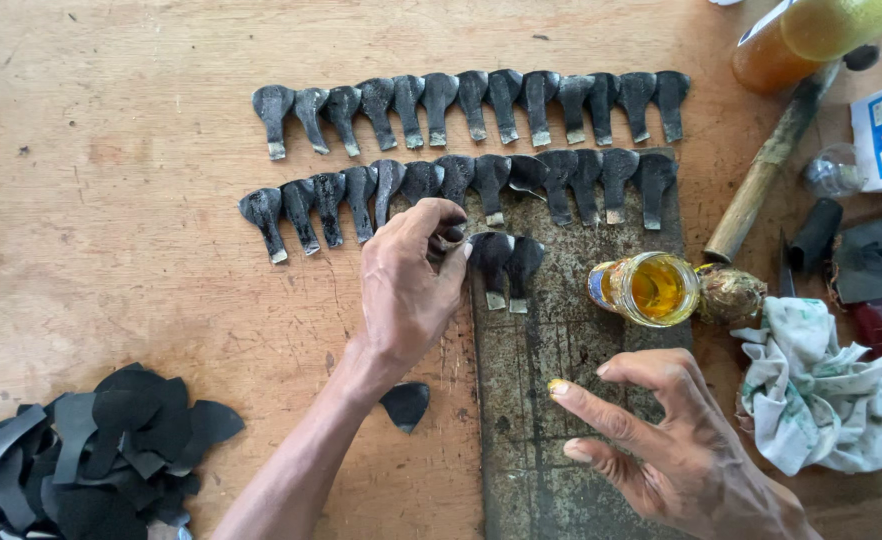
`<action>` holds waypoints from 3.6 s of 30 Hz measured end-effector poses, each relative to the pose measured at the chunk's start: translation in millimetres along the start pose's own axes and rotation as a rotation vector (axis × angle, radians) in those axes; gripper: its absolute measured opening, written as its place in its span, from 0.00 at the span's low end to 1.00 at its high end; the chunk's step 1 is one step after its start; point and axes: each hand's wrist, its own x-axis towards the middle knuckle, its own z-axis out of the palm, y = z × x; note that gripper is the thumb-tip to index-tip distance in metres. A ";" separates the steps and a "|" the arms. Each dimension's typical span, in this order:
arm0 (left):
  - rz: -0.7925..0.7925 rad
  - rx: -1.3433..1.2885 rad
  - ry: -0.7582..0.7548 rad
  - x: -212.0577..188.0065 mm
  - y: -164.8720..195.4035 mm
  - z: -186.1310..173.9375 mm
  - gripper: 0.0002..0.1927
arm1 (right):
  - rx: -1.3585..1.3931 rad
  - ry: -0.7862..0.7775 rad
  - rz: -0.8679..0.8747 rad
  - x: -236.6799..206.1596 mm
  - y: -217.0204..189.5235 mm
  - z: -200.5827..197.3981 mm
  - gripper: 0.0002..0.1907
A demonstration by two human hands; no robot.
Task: The person applies a yellow substance from a jar to the edges of small black shoe parts using a finger, then places them on a wooden board. They open a plastic bag of metal rings and attach the rings to the parts by hand.
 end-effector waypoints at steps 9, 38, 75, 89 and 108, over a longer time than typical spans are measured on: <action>0.123 0.276 -0.212 -39.3 19.8 -38.3 0.08 | 0.029 0.033 -0.013 1.9 -4.2 2.0 0.25; -0.287 -0.136 -0.579 -65.8 59.8 21.1 0.10 | -0.530 -0.497 0.296 68.8 30.1 -64.2 0.25; -0.042 -0.043 -0.271 -70.2 40.2 39.6 0.13 | -0.074 -0.225 0.211 -30.6 9.7 7.8 0.29; -0.068 0.007 -0.306 -66.7 41.2 40.8 0.12 | -0.541 -0.217 -0.150 -46.0 12.7 4.4 0.32; -0.070 -0.054 -0.289 -67.8 45.5 34.4 0.12 | -0.454 -0.018 0.122 26.7 31.5 -56.0 0.19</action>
